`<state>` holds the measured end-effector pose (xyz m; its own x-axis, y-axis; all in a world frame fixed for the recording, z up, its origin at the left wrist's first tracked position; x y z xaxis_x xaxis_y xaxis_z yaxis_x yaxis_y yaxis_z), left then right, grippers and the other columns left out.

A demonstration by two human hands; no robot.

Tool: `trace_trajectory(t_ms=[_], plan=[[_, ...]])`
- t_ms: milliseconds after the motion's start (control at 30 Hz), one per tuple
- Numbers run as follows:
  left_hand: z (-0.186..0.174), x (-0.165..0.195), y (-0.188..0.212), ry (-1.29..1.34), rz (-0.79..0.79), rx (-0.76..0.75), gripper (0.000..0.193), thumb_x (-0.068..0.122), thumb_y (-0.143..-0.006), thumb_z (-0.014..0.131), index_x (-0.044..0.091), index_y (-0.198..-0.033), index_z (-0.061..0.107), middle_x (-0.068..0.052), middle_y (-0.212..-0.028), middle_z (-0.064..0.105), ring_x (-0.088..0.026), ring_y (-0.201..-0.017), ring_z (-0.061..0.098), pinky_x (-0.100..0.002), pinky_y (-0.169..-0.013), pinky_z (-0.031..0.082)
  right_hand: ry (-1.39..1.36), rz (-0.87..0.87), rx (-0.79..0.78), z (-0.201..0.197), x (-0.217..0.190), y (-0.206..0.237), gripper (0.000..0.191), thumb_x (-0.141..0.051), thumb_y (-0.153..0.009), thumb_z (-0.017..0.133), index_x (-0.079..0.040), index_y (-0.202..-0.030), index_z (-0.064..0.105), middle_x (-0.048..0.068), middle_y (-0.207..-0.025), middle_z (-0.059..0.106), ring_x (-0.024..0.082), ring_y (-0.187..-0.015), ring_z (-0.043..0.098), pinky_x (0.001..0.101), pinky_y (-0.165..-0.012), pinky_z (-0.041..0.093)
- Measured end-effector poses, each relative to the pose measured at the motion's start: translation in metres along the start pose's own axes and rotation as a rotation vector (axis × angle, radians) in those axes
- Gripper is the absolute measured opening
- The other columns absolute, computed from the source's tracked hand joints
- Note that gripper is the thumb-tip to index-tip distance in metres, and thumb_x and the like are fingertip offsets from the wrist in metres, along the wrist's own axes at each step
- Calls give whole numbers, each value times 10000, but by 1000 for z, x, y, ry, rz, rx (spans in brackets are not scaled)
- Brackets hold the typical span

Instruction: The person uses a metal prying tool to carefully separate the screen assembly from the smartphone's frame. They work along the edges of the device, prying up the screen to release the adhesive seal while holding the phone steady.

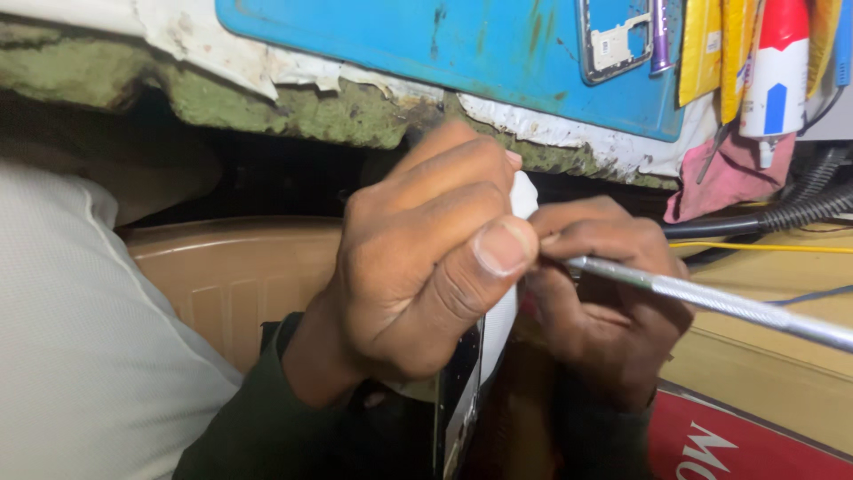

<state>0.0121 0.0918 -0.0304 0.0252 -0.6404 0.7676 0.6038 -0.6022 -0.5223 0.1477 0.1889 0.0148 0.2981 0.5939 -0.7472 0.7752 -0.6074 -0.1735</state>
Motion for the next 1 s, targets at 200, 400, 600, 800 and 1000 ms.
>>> trace_trajectory(t_ms=[200,400,600,800,1000], plan=[[0,7,-3,-43,72,-1,397,211,-1176,472,-13,-854,535,-126,-840,467,-265,-841,473,-356,-772,419,-13,-76,-49,2,4,-12,211,106,-974,708,-2,-1087,566,161,-1025,683,183,-957,681,283,-904,578],[-3,3,-5,-27,50,-4,405,202,-1172,459,-19,-837,515,-119,-803,456,-244,-785,450,-351,-701,375,-27,-80,-47,6,6,-14,207,111,-1004,707,19,-1115,558,158,-1081,691,174,-1009,688,273,-918,578],[-2,2,-7,-44,57,10,403,185,-1166,456,-21,-826,524,-109,-756,430,-226,-727,407,-361,-656,334,73,-118,-37,6,7,-10,172,99,-1025,705,37,-1133,587,151,-1101,699,156,-1003,681,255,-928,568],[-1,3,-7,-56,58,-2,399,186,-1175,465,-20,-840,532,-103,-750,416,-222,-727,400,-362,-664,338,142,-136,-15,5,6,-10,153,76,-1032,708,39,-1121,588,150,-1093,708,150,-978,672,244,-914,558],[1,4,-7,-74,66,-27,368,165,-1163,469,-33,-868,564,-106,-747,424,-231,-726,407,-375,-691,360,212,-158,-11,6,2,-8,130,81,-1044,704,47,-1107,595,152,-1079,704,152,-961,664,244,-898,549]])
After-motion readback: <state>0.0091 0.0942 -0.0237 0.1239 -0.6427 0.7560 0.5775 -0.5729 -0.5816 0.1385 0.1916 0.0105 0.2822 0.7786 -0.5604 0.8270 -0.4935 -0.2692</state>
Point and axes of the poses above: each hand's wrist, its own y-axis away from the middle knuckle, its own z-axis out of the palm, x = y × z, the point moved 7 cm from there along -y, towards the middle knuckle
